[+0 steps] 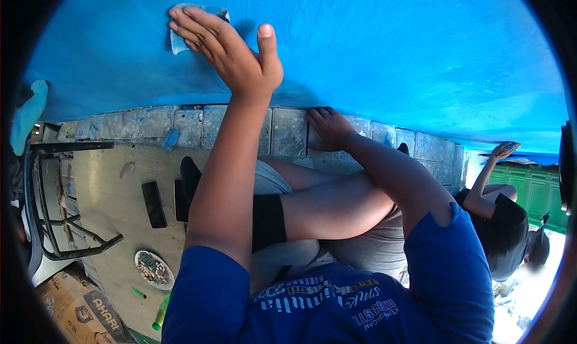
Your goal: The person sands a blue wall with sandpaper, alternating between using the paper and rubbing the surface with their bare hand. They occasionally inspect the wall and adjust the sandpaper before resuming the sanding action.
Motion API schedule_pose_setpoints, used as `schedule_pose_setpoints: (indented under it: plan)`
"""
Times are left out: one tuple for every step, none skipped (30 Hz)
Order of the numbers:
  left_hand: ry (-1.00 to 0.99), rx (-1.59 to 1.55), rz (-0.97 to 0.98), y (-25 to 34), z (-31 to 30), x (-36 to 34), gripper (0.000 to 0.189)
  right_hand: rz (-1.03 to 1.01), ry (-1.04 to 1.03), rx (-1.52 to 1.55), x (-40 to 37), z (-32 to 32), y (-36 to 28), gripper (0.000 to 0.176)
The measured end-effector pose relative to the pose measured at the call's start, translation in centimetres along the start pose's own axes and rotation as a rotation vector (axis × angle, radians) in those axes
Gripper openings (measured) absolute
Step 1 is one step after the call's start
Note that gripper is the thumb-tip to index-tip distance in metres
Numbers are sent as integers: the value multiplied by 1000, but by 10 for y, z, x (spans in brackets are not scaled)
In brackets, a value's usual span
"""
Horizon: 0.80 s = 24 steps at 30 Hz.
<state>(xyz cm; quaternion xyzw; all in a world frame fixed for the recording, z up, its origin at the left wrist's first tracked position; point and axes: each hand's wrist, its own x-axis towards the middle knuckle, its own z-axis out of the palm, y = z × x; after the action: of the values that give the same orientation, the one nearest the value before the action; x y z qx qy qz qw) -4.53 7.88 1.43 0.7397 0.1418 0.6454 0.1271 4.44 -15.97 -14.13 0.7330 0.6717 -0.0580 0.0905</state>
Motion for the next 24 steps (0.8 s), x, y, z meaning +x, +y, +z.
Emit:
schedule_pose_setpoints:
  plan:
    - [13,1,-2,0,1,1,98,0,1,-5,-1,1,1,85]
    - [14,2,-2,0,1,1,98,1,1,-17,-2,2,1,85]
    - [12,-8,-5,1,1,1,98,2,0,-29,-4,4,0,85]
    - [11,-17,-7,1,1,1,98,1,1,-29,-5,5,-1,85]
    - [11,-14,-6,1,-1,1,98,19,15,-24,-5,7,-1,87]
    - [-15,-5,12,0,-2,1,94,35,29,-19,-5,6,-2,89]
    - [-43,7,29,-1,-5,1,91,28,31,-18,-4,6,-4,89]
    - [-43,14,29,-2,-6,0,91,50,-1,-28,-4,5,-5,90]
    - [-44,11,19,-1,-5,0,91,74,-33,-40,-5,6,-5,91]
    - [-45,7,8,0,-4,0,92,70,-35,-39,-5,7,-4,91]
    - [-47,10,5,0,-4,0,92,70,-13,-42,-6,8,-4,91]
    - [-43,15,6,-1,-3,1,92,71,9,-45,-6,7,-5,90]
    - [-41,21,6,0,-4,0,92,69,4,-42,-6,6,-6,90]
    - [-42,23,3,1,-3,0,92,66,-25,-48,-6,4,-4,90]
    - [-36,10,27,2,-3,2,92,63,-52,-55,-3,4,-3,90]
    - [-33,-6,52,3,-4,3,92,62,-52,-53,-3,6,-3,90]
    - [-35,-5,53,4,-5,3,92,44,-45,-65,-2,7,-2,92]
    - [-40,-5,60,3,-6,3,93,28,-37,-78,-1,8,-1,95]
    - [-45,-6,66,2,-6,3,93,30,-36,-76,-1,9,1,95]
    - [-49,-7,66,1,-5,3,93,12,-3,-107,0,11,1,94]
    - [-44,-9,78,1,-5,3,93,-6,29,-137,-1,10,0,94]
    - [-38,-10,89,0,-4,3,93,-4,25,-134,-1,10,0,94]
    - [-41,-12,87,0,-4,3,93,-8,9,-146,0,9,0,93]
    - [-33,-10,94,-1,-3,3,93,-11,-6,-159,1,9,0,93]
